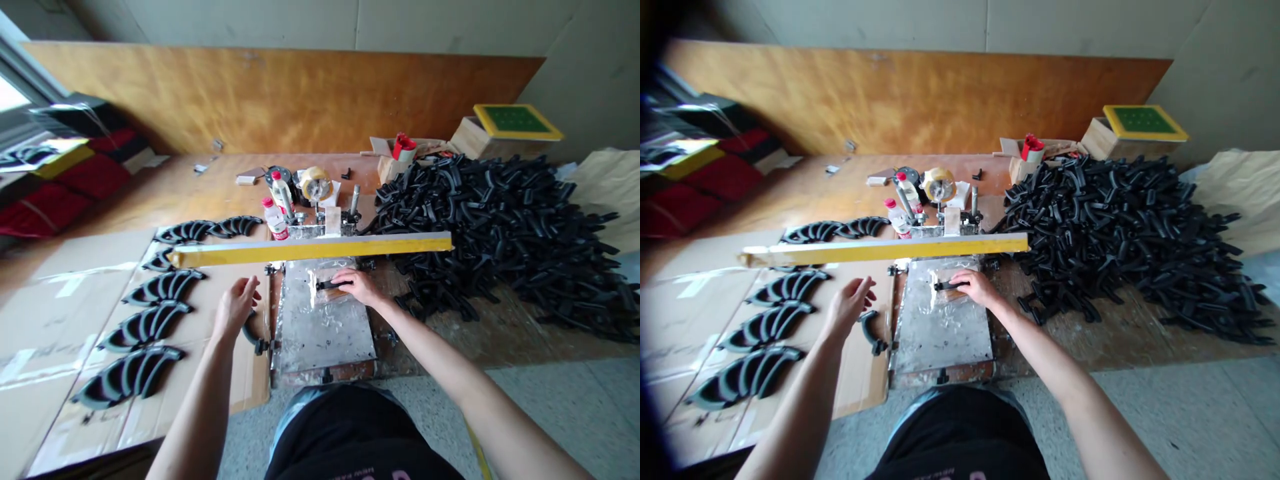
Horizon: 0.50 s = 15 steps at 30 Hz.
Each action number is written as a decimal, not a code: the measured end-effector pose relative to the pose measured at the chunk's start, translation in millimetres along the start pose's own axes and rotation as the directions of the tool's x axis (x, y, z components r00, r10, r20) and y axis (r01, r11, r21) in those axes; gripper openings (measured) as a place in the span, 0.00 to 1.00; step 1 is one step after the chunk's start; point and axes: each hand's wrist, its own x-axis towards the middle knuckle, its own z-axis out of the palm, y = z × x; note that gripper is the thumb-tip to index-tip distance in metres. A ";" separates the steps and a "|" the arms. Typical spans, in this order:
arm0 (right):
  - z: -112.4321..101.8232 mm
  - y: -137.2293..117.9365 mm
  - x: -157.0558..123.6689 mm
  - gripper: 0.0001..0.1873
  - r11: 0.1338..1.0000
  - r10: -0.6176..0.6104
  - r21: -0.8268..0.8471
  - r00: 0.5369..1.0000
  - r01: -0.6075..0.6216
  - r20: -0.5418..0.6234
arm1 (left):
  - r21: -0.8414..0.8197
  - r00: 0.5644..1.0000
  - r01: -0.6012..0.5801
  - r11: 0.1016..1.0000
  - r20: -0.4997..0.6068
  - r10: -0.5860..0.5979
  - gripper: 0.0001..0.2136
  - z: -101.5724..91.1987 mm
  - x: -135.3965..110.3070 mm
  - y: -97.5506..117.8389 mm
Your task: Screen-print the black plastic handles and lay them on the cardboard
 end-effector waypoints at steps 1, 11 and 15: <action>1.2 1.6 0.0 0.14 1.000 -0.002 0.009 1.000 0.002 0.013 | -0.015 1.000 -0.018 1.000 0.006 0.018 0.18 1.4 -2.7 9.3; 10.0 11.3 1.0 0.14 0.890 -0.181 -0.388 0.966 0.240 0.183 | -0.323 0.964 -0.237 0.916 -0.196 0.180 0.14 10.0 -12.5 79.3; 23.8 -5.1 3.9 0.20 0.760 -0.235 -0.560 0.943 0.331 0.237 | -0.424 0.942 -0.316 0.849 -0.250 0.226 0.17 20.1 -15.0 105.8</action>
